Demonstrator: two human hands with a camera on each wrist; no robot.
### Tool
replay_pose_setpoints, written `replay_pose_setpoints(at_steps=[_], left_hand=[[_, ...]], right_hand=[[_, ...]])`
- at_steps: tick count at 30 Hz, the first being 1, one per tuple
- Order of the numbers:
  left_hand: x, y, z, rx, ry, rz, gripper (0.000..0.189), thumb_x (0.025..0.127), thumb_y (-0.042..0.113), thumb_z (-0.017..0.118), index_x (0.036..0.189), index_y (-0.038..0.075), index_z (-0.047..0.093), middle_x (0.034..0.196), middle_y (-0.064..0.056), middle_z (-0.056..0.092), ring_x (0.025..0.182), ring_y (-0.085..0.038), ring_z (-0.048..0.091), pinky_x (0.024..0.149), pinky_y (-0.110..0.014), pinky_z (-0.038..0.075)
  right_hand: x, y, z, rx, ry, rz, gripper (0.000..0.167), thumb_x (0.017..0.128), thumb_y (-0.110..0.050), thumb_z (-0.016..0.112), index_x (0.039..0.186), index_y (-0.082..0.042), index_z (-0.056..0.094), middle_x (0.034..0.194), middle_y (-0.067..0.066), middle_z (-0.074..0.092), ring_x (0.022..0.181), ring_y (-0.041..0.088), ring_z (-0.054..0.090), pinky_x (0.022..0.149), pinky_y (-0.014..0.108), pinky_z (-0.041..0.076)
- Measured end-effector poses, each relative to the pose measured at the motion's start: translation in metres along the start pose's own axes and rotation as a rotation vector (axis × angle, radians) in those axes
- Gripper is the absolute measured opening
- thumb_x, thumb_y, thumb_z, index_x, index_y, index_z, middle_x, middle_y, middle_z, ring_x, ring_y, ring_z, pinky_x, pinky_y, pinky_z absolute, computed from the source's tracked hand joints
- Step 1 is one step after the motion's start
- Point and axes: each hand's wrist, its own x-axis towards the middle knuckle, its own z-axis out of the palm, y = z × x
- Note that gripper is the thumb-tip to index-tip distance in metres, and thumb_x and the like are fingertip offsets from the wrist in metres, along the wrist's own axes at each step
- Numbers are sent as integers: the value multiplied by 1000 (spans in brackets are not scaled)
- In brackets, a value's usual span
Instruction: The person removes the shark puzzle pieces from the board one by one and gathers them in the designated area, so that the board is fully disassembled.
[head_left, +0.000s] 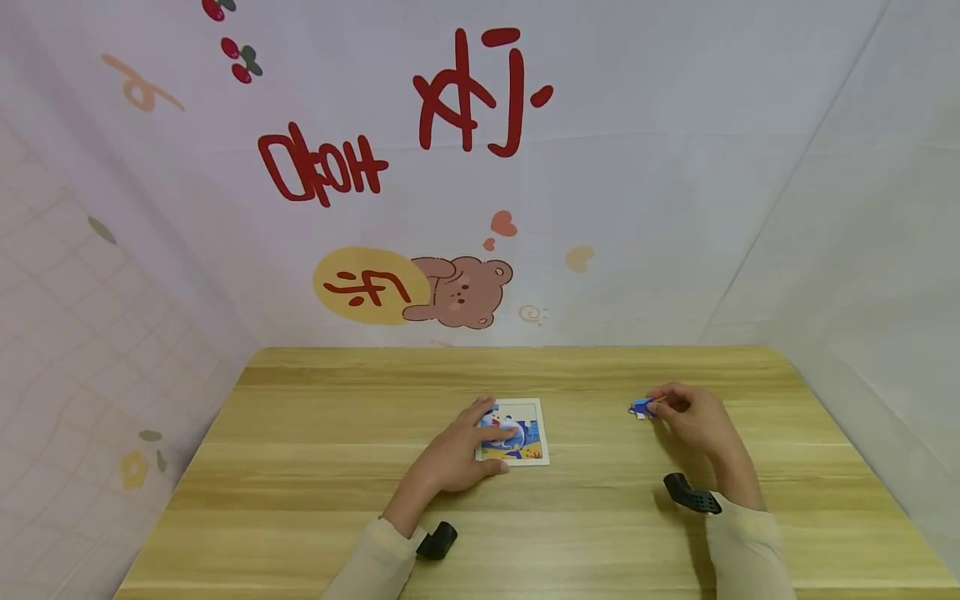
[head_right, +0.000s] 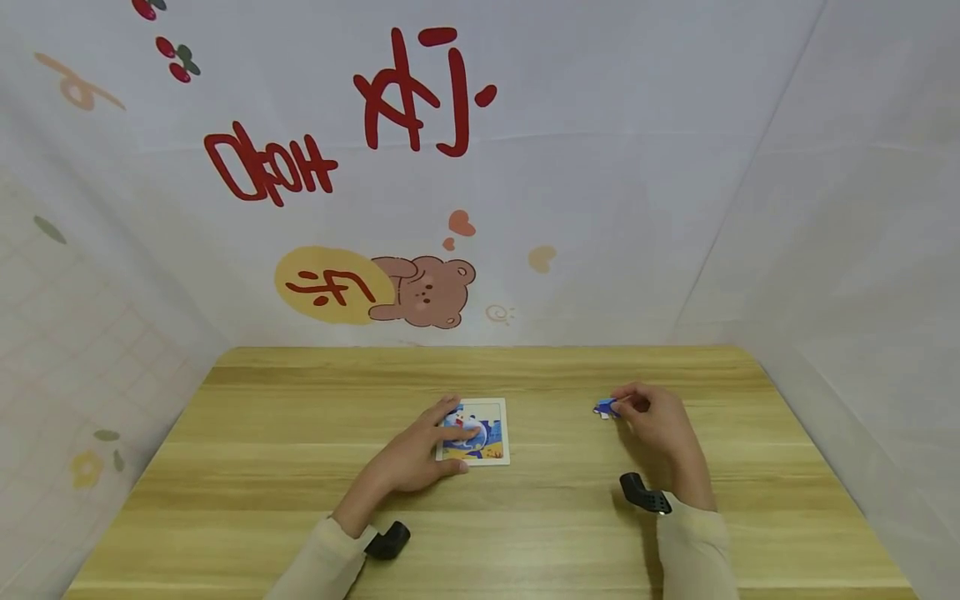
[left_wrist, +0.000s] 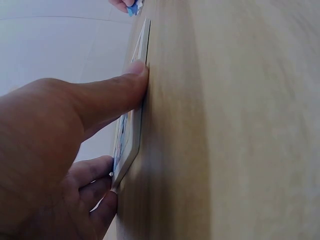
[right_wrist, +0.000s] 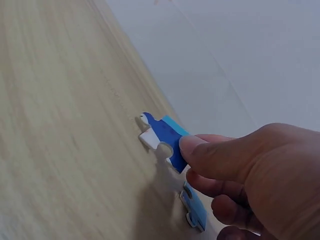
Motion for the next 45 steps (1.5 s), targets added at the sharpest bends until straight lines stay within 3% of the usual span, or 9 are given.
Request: replay_pose_setpoints(at_steps=[6,10,18,33,45], left_hand=[[-1,1,0,1,-4,-5,52,93,38,75,142,33,62,172,-2,21,161,-26,14,122,-58,32],[-4,0,-1,8,-7,-14,52,93,38,75,143,32,62,173,-2,20,161,-27,15,121,-58,33],[1,1,-2,2,-8,10,52,94,38,75,143,32,62,173,-5,20,161,-28,13,123,-59,30],[1,-2,-1,14,-4,10,52,93,39,75,143,33,61,173,-4,20,161,-27,13,123,-57,31],[3,-2,-3,8,-16,1,52,94,39,74,144,32,61,173,-4,18,161,-27,13,123,-58,31]], right_hand=[[0,2,3,-70,65,-58,12,93,-18,76,102,-10,79,82,6,71,68,11,54,56,26,43],[1,3,6,-128,90,-116,11,90,-17,80,98,-11,82,93,13,75,81,22,61,67,32,44],[2,3,2,-167,83,-64,15,92,-21,78,104,-13,83,97,17,71,84,26,60,68,33,40],[5,5,8,-151,108,-101,13,90,-20,80,99,-13,84,98,19,74,93,34,64,74,38,45],[8,3,10,-124,132,-93,14,90,-20,79,101,-12,83,89,15,71,80,26,56,66,31,38]])
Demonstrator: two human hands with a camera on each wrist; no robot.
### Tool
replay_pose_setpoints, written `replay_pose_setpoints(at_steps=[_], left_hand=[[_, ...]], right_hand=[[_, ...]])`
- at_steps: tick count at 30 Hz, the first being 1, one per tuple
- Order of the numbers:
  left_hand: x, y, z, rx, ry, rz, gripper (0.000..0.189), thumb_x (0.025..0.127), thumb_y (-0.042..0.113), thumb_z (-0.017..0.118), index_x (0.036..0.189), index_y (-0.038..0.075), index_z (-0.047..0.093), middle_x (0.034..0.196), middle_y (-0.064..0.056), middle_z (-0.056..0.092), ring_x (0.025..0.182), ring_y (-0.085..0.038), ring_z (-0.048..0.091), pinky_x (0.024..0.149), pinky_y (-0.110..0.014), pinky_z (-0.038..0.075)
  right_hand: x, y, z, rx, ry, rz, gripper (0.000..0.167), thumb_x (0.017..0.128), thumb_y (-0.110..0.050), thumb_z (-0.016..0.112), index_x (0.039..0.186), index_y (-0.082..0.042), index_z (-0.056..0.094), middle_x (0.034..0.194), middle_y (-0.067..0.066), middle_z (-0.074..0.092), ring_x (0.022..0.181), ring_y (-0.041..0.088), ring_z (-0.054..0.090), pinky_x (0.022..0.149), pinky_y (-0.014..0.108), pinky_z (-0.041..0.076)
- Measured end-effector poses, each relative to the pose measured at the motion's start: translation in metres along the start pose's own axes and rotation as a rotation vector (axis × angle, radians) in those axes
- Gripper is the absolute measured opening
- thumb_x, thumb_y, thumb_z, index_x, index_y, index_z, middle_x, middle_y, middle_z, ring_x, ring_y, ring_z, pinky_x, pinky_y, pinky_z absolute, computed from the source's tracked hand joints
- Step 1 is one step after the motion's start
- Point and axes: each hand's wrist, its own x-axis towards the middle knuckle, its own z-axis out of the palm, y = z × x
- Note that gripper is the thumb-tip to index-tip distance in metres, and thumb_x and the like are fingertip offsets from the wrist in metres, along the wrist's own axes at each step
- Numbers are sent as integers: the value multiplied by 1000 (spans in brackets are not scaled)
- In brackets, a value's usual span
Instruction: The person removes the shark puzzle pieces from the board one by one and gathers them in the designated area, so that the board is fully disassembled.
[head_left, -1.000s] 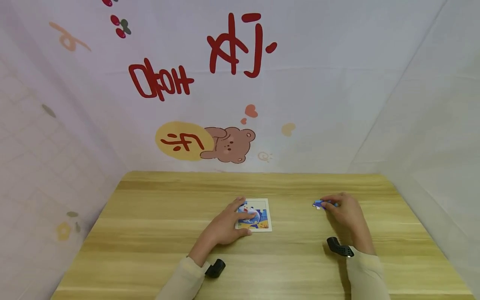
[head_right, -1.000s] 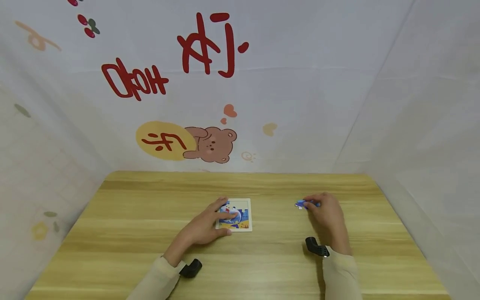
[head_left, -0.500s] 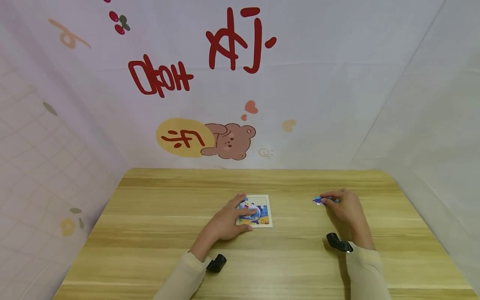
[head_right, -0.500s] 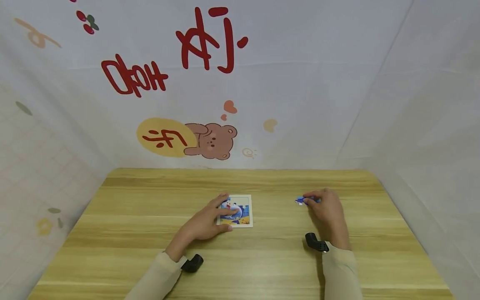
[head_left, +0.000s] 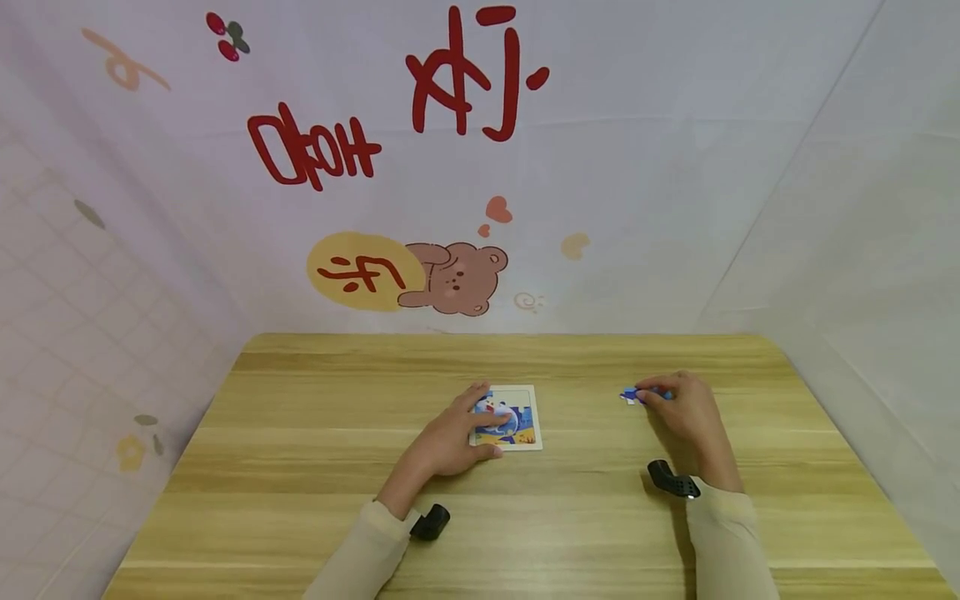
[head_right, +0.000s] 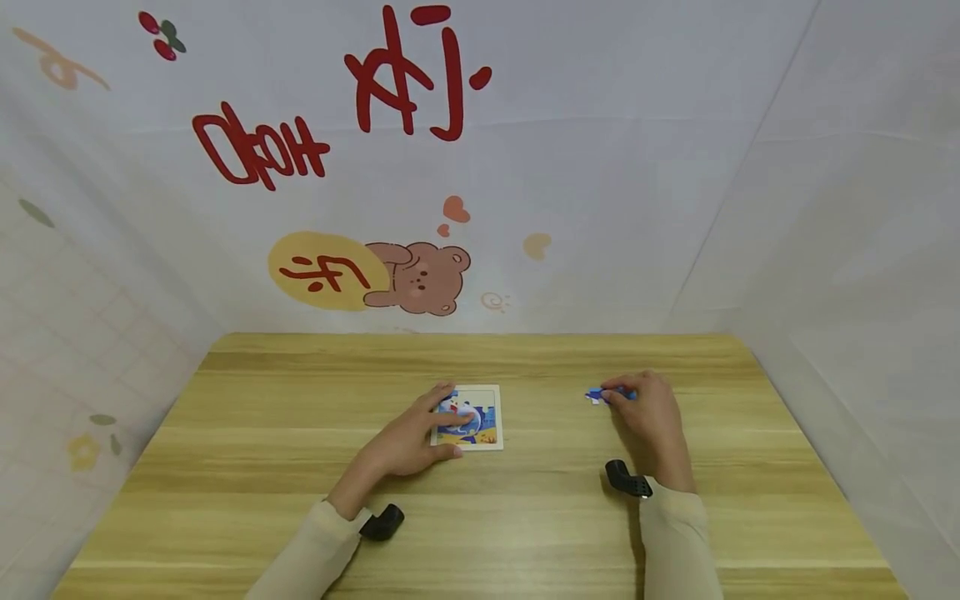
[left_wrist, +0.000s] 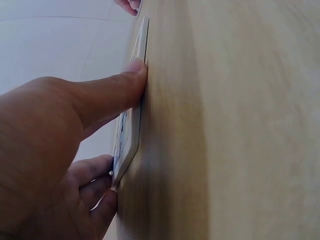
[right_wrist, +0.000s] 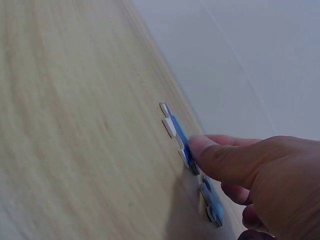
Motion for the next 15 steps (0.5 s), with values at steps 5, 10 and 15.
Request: replay_pose_setpoints(at_steps=[5,10,15], left_hand=[[0,-2,0,11,-1,-2,53,94,38,74,144,32,61,173,-4,18,162,-27,12,124,-57,30],[2,-2,1,6,0,10,53,94,38,75,144,32,60,173,-4,18,162,-27,12,124,-57,29],[2,-3,1,4,17,14,52,93,38,76,143,31,62,173,-4,19,161,-26,13,124,-55,30]], right_hand=[[-1,-3,-5,46,11,51,21,98,-21,70,114,-12,80,102,20,70,89,32,65,65,32,46],[-1,-7,-14,65,61,71,27,102,-26,64,119,-10,77,108,19,69,89,31,65,63,29,46],[4,-16,-14,91,92,47,30,100,-31,68,121,-9,76,105,16,73,87,23,60,63,25,46]])
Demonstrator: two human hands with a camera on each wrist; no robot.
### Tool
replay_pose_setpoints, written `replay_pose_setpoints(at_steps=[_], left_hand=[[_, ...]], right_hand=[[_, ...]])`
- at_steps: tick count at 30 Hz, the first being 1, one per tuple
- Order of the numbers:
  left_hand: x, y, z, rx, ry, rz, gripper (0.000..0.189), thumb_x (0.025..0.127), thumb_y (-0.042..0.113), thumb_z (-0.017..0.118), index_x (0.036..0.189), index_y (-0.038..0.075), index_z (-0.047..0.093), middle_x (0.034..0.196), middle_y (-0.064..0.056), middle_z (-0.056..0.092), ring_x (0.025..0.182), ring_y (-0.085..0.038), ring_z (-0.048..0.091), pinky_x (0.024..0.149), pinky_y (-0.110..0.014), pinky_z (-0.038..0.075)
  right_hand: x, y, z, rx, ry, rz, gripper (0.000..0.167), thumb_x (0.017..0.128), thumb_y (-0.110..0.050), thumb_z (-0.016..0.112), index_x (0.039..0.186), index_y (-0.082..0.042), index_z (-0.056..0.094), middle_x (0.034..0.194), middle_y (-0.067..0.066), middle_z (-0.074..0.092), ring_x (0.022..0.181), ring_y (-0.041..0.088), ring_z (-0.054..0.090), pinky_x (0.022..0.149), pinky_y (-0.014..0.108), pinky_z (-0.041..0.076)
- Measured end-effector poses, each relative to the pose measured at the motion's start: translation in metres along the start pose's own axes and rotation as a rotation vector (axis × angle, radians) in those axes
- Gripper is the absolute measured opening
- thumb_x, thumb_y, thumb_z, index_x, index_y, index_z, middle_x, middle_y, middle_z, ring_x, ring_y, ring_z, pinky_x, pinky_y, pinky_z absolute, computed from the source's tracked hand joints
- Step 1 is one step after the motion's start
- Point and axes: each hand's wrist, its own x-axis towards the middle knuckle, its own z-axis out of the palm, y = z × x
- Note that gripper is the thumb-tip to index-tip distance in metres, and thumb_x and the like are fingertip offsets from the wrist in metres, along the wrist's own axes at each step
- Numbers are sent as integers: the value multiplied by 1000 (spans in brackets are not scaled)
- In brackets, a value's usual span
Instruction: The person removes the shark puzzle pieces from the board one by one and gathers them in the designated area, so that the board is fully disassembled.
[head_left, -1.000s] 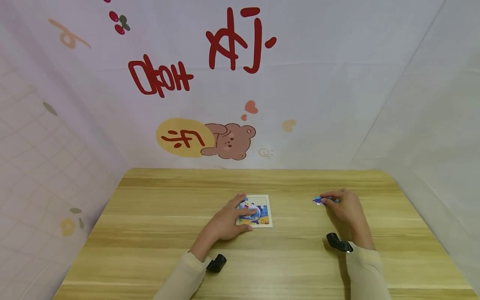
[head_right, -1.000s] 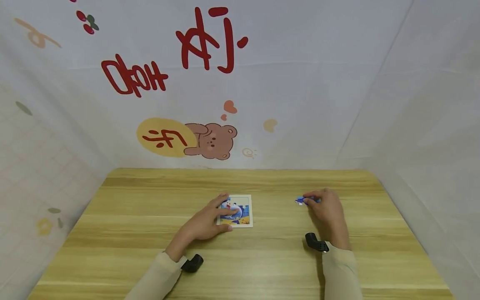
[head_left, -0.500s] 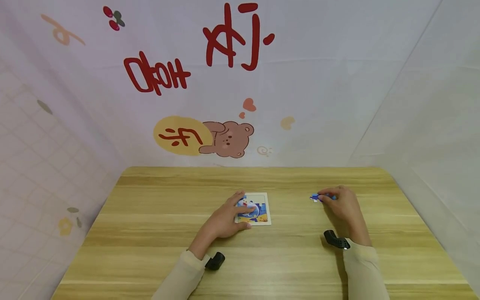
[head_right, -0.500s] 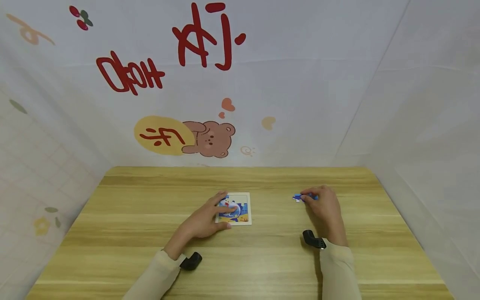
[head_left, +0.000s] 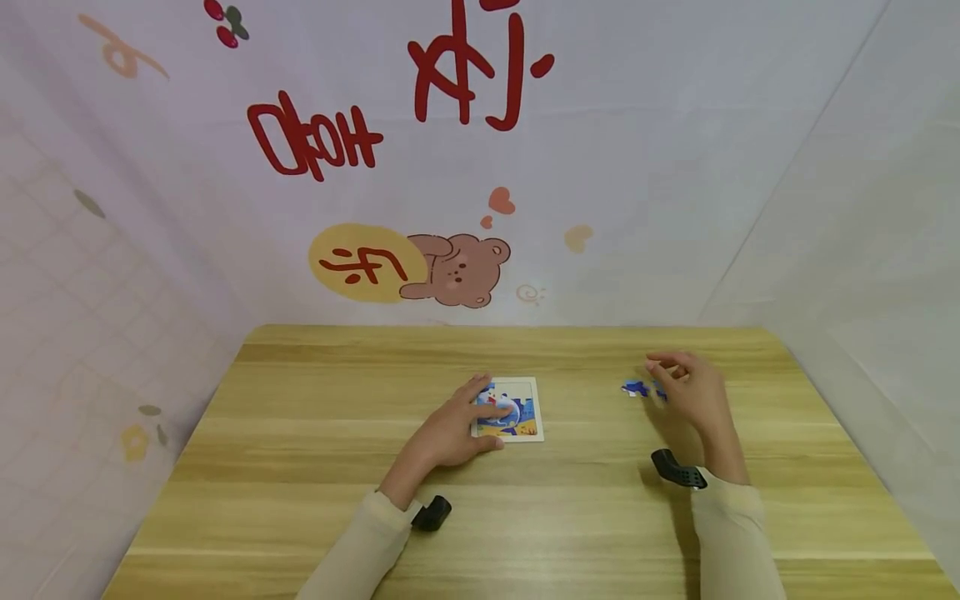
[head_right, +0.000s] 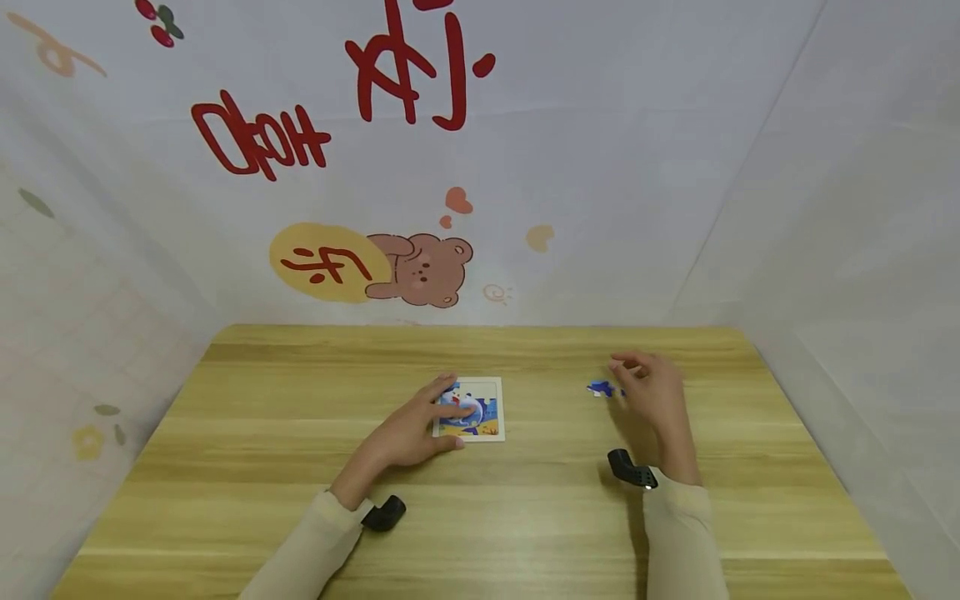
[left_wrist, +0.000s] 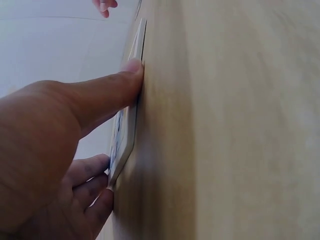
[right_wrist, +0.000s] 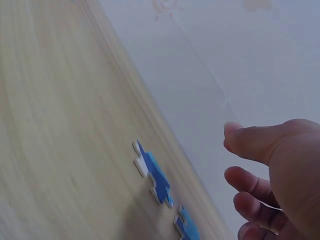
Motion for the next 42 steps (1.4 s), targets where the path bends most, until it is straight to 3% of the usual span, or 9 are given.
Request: replay_pose_setpoints(at_steps=[8,15,18,25,33,42], left_hand=[[-3,-2,-1,1,18,10,52,92,40,77,141,33,64,173,-7,18,161,-30,14,121,-56,35],[-5,0,-11,41,1,18,56,90,42,78,143,35,61,172,-11,20,161,-32,11,126,-58,25],[-7,-1,-16,54,-25,11,56,91,40,77,145,36,60,172,-10,19,160,-34,16,125,-57,26],[-12,-4,-23,74,-63,23,53,95,33,74,145,32,59,172,-10,19,159,-33,19,129,-57,17],[-12,-4,-21,63,-64,33,49,95,33,73,143,29,62,172,-11,20,160,-31,18,129,-56,16],[-10,-10,-21,58,-50,17,50,94,36,74,143,33,62,172,-8,20,158,-38,22,126,-59,24]], right_hand=[[5,-14,13,51,-58,0,36,101,-31,66,128,-8,71,111,16,72,96,29,65,69,27,50],[7,-26,29,72,-96,-48,32,100,-24,68,126,-6,71,110,18,72,95,33,67,73,33,53],[8,-35,36,81,-124,-66,32,99,-22,69,126,-5,71,110,17,71,94,33,67,73,34,54],[4,-56,57,115,-171,-85,31,98,-23,71,124,-7,73,106,13,73,91,28,68,73,33,55],[-3,-73,78,194,-206,-97,31,98,-21,71,124,-4,72,102,10,72,87,21,67,73,25,55],[-11,-102,106,277,-265,-106,31,97,-18,73,125,-7,70,100,6,70,88,16,65,77,24,54]])
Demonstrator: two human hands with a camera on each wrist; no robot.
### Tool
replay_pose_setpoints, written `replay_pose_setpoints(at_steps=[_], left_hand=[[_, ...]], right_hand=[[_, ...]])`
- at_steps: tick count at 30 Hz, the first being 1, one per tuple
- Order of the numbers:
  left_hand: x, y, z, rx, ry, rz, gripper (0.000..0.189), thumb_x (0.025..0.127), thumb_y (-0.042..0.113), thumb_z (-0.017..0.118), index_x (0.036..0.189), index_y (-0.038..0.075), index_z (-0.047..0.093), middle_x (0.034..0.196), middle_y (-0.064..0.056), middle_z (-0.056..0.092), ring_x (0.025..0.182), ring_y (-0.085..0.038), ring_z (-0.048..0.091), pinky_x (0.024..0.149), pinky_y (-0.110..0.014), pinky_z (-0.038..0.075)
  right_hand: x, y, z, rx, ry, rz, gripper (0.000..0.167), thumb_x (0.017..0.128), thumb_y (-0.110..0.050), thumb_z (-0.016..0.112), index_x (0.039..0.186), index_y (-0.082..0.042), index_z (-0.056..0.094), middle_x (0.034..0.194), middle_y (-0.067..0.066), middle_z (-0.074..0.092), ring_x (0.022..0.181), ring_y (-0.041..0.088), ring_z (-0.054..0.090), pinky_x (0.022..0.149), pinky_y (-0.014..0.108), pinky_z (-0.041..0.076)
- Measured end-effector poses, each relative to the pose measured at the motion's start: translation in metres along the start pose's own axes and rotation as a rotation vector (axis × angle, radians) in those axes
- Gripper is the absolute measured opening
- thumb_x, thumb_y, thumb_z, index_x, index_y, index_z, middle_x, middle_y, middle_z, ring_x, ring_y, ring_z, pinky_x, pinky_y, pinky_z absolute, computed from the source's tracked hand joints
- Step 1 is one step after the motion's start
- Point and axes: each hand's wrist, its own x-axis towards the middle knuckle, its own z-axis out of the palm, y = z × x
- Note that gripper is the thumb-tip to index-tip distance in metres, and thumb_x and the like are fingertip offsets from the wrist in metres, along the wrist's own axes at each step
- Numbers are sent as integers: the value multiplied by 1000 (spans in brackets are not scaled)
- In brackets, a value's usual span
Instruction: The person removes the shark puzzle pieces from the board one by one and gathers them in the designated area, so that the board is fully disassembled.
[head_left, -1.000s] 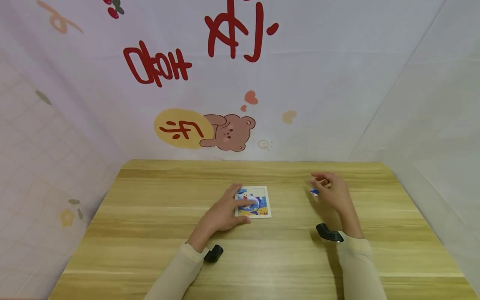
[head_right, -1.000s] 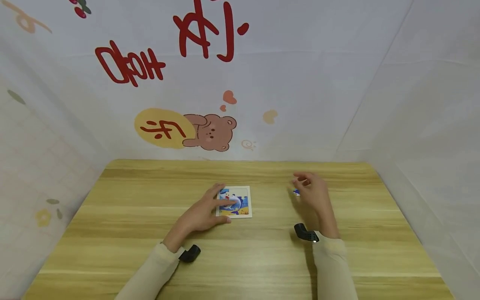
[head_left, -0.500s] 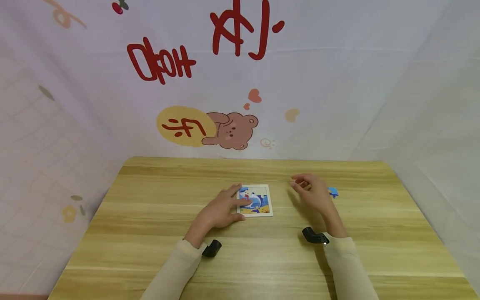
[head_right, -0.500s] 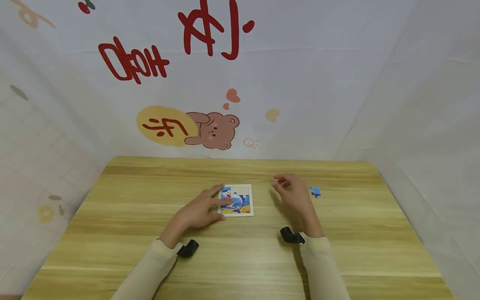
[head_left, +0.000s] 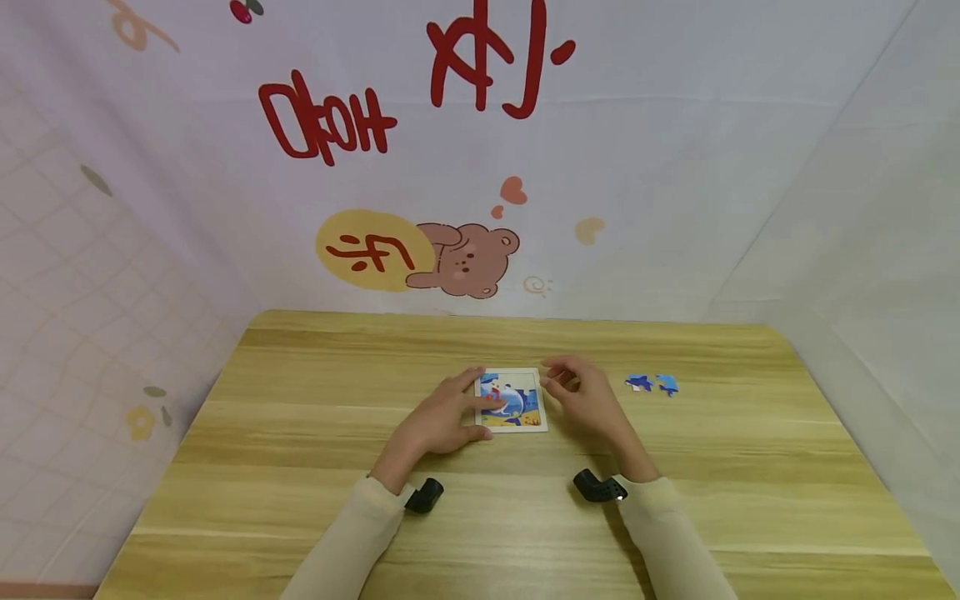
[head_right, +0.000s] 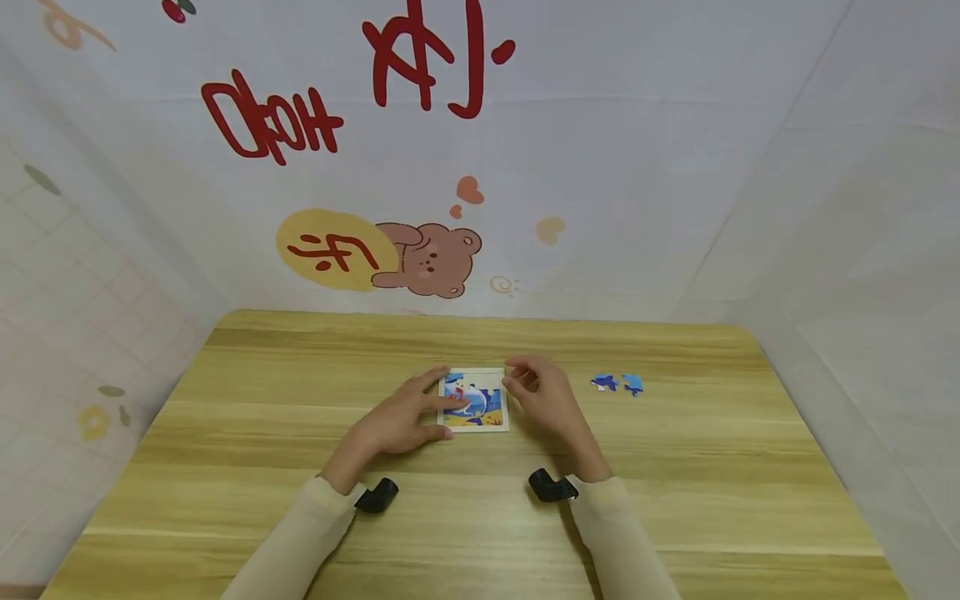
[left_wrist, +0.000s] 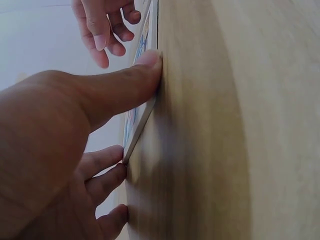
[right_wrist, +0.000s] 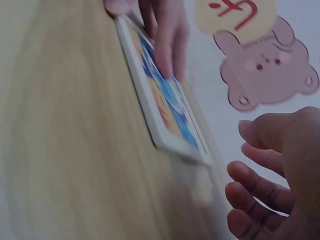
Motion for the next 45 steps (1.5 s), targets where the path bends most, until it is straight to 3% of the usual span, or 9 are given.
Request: replay_pose_setpoints(at_steps=[9,20,28,38,45], left_hand=[[-2,-3,-1,-43,6,-22,48,93,35,76,140,33,64,172,-10,18,156,-44,23,124,-62,26],[0,-4,1,-35,0,-6,48,94,37,74,141,32,64,172,-9,18,156,-43,22,123,-62,26],[-1,-1,-2,-51,-6,-13,47,94,35,75,140,31,65,172,-8,19,156,-43,22,123,-62,26],[1,-3,-1,-36,-7,-16,47,94,36,74,140,30,65,172,-8,19,156,-42,23,123,-63,25],[-1,-2,-2,-30,-11,-13,47,95,35,74,140,31,65,172,-8,20,157,-41,22,123,-63,25]], right_hand=[[0,-17,25,20,-56,-39,28,97,-19,72,123,-9,71,99,4,69,86,16,64,74,25,53],[10,-36,43,-113,-69,-86,22,92,-16,76,112,-8,76,107,8,74,97,24,67,87,45,54],[13,-35,48,-142,-74,-86,13,91,-16,76,103,-13,79,103,6,71,97,25,64,88,44,52],[19,-37,49,-141,-90,-26,7,91,-18,78,97,-20,81,96,0,69,90,19,58,82,37,48],[18,-40,53,-124,-49,12,3,89,-18,80,91,-18,82,92,0,69,84,17,56,76,33,47]])
